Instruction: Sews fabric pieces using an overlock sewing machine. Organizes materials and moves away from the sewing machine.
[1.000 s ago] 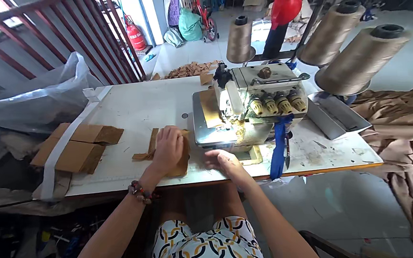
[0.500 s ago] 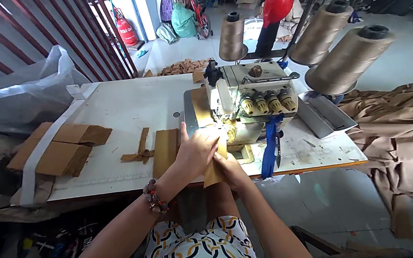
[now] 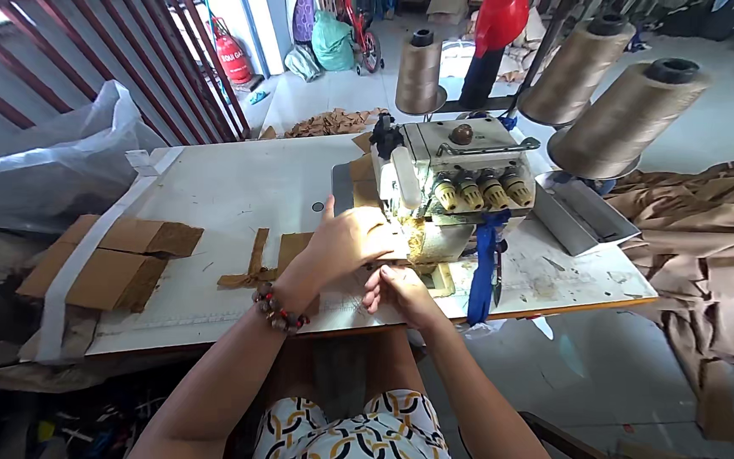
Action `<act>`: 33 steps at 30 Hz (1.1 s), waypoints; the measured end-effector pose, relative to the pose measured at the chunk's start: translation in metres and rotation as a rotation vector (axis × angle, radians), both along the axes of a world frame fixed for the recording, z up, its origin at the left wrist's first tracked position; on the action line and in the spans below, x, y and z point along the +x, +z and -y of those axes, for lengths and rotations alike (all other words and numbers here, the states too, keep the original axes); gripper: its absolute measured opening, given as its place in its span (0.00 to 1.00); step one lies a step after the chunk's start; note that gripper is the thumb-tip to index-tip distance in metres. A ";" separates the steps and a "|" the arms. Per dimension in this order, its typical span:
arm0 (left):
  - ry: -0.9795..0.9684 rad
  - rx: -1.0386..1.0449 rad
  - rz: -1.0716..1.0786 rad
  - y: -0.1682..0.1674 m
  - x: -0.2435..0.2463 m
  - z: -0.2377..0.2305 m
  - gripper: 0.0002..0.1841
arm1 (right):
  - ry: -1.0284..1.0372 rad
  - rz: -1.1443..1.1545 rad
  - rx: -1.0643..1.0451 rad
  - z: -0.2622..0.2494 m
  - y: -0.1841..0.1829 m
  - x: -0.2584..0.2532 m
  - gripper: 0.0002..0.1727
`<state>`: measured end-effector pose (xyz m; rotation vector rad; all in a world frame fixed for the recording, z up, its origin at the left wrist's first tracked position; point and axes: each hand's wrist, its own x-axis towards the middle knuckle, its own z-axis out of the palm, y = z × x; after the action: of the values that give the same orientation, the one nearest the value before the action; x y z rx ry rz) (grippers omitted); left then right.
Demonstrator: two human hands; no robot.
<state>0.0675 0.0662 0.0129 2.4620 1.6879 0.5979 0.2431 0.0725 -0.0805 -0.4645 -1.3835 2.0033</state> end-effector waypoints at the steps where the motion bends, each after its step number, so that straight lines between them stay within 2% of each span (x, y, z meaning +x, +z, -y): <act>1: 0.006 -0.026 0.012 0.004 -0.002 -0.007 0.21 | 0.013 0.000 0.020 0.000 -0.006 0.001 0.27; 4: 0.071 -0.133 0.002 0.008 -0.007 -0.038 0.25 | 0.002 -0.033 0.037 0.001 -0.015 0.003 0.26; 7: 0.091 -0.128 -0.027 0.002 -0.016 -0.047 0.28 | -0.023 -0.054 0.025 0.003 -0.017 0.003 0.26; 9: 0.115 -0.068 -0.004 0.000 -0.027 -0.029 0.27 | -0.038 -0.073 0.034 0.003 -0.019 0.004 0.26; 11: 0.195 0.004 0.078 -0.003 -0.045 0.004 0.20 | -0.075 -0.093 0.059 0.004 -0.021 0.003 0.28; 15: 0.412 -0.263 0.019 -0.044 -0.094 0.025 0.16 | -0.114 -0.059 0.114 0.004 -0.024 -0.002 0.33; 17: 0.413 -0.271 -0.046 -0.069 -0.104 0.029 0.12 | -0.101 -0.061 0.114 0.003 -0.025 -0.004 0.33; 19: 0.396 -0.177 -0.066 -0.082 -0.108 0.033 0.10 | -0.105 -0.060 0.087 0.002 -0.024 -0.004 0.33; 21: 0.382 -0.014 0.012 -0.090 -0.109 0.037 0.11 | -0.115 -0.052 0.059 0.004 -0.022 -0.003 0.32; 24: 0.290 0.293 0.147 -0.082 -0.092 0.043 0.11 | -0.131 0.038 0.116 0.008 -0.014 -0.004 0.26; 25: 0.228 0.358 0.162 -0.073 -0.078 0.045 0.11 | -0.117 0.063 0.152 0.010 -0.013 -0.006 0.32; 27: 0.102 0.400 0.122 -0.056 -0.045 0.049 0.11 | -0.072 0.077 0.159 0.015 -0.012 -0.009 0.56; 28: 0.053 0.403 0.085 -0.051 -0.029 0.048 0.11 | -0.069 0.074 0.116 0.020 -0.010 -0.010 0.61; 29: 0.024 0.402 0.053 -0.048 -0.015 0.046 0.10 | -0.085 0.080 0.062 0.025 -0.006 -0.010 0.56; 31: 0.001 0.382 0.021 -0.050 0.003 0.040 0.11 | -0.156 0.101 -0.075 0.031 0.002 -0.007 0.27; 32: 0.003 0.356 0.009 -0.051 0.008 0.038 0.12 | -0.188 0.104 -0.128 0.030 0.004 -0.005 0.18; 33: 0.013 0.334 -0.014 -0.051 0.012 0.038 0.14 | -0.206 0.109 -0.151 0.028 0.003 -0.001 0.15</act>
<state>0.0795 0.0280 -0.0379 2.6785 1.7328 0.9357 0.2419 0.0442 -0.0772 -0.7628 -1.1986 1.9442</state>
